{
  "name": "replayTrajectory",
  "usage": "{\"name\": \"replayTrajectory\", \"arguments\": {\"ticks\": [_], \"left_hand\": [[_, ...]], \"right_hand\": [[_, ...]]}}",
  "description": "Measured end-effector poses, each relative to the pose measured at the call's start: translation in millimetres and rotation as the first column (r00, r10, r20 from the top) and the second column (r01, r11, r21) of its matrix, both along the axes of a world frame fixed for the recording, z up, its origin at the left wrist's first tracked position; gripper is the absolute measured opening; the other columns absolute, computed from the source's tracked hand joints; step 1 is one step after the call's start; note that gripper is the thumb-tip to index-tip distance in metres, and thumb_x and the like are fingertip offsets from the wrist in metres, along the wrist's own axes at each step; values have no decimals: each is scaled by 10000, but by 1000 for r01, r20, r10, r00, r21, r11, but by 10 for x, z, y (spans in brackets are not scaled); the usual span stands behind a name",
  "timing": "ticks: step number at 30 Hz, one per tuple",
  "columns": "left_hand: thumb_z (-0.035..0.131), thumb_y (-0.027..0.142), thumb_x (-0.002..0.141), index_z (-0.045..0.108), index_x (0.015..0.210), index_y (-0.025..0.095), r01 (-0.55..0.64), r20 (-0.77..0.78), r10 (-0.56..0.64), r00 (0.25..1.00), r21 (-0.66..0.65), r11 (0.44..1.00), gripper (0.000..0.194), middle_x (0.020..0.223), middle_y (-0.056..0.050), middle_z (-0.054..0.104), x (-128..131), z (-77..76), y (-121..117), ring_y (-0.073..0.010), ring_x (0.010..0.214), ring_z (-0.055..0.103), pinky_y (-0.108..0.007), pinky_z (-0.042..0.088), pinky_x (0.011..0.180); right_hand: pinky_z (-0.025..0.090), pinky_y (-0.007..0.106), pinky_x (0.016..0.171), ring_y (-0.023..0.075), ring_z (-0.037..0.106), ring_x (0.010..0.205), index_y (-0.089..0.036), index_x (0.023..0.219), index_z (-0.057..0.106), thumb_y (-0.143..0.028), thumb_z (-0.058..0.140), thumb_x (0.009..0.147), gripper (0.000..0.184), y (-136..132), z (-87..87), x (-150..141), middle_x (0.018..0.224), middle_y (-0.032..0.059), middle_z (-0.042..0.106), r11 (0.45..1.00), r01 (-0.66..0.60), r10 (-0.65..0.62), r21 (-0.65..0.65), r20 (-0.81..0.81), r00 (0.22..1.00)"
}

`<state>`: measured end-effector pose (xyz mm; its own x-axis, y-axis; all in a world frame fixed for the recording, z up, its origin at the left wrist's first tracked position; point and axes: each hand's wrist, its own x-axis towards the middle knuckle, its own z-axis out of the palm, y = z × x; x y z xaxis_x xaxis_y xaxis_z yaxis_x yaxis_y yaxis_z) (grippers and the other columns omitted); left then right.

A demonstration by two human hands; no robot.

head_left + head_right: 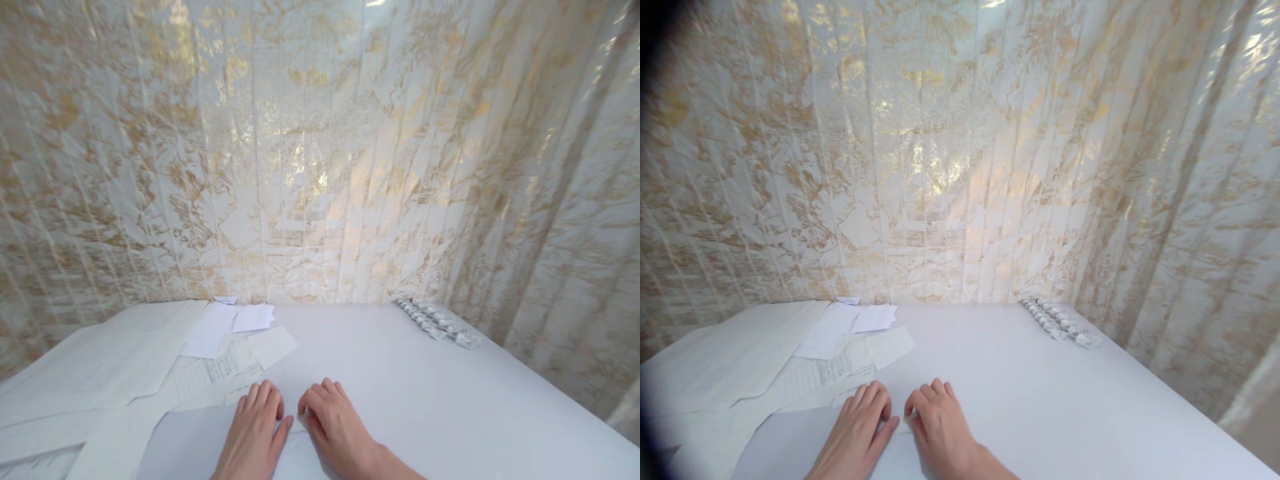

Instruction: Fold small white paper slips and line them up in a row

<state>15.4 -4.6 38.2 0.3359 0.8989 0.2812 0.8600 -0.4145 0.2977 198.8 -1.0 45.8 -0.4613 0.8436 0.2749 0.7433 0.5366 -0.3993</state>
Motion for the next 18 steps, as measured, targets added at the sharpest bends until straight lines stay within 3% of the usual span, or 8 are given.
{"name": "replayTrajectory", "arguments": {"ticks": [4, 9, 18], "left_hand": [[410, 115, 917, 567, 881, 191, -3, -2, 3, 1000, -5, 1000, 178, 929, -51, 588, 1, -14, 1, -253, 895, 546, -404, 388, 801], [396, 99, 915, 566, 903, 195, -4, -3, 4, 1000, -19, 1000, 196, 963, -56, 593, 12, 7, -6, -257, 920, 542, -408, 381, 807], [420, 91, 925, 563, 906, 212, 35, 34, -35, 999, -16, 999, 188, 964, -34, 600, 8, 28, -15, -237, 918, 553, -391, 408, 812]], "right_hand": [[377, 325, 856, 206, 542, 963, -261, 1001, 664, -24, 590, 867, 282, 14, -26, 11, 1049, 33, 643, 985, -137, 129, 108, 79, 989], [354, 348, 809, 212, 522, 885, -290, 1062, 661, -215, 600, 951, 147, 10, -25, 77, 938, 21, 669, 925, -300, 236, 235, 267, 935], [393, 381, 857, 259, 553, 1008, -314, 1171, 642, -185, 597, 933, 274, -87, 15, 534, 1147, 36, 706, 949, -265, 217, 174, 251, 943]]}}
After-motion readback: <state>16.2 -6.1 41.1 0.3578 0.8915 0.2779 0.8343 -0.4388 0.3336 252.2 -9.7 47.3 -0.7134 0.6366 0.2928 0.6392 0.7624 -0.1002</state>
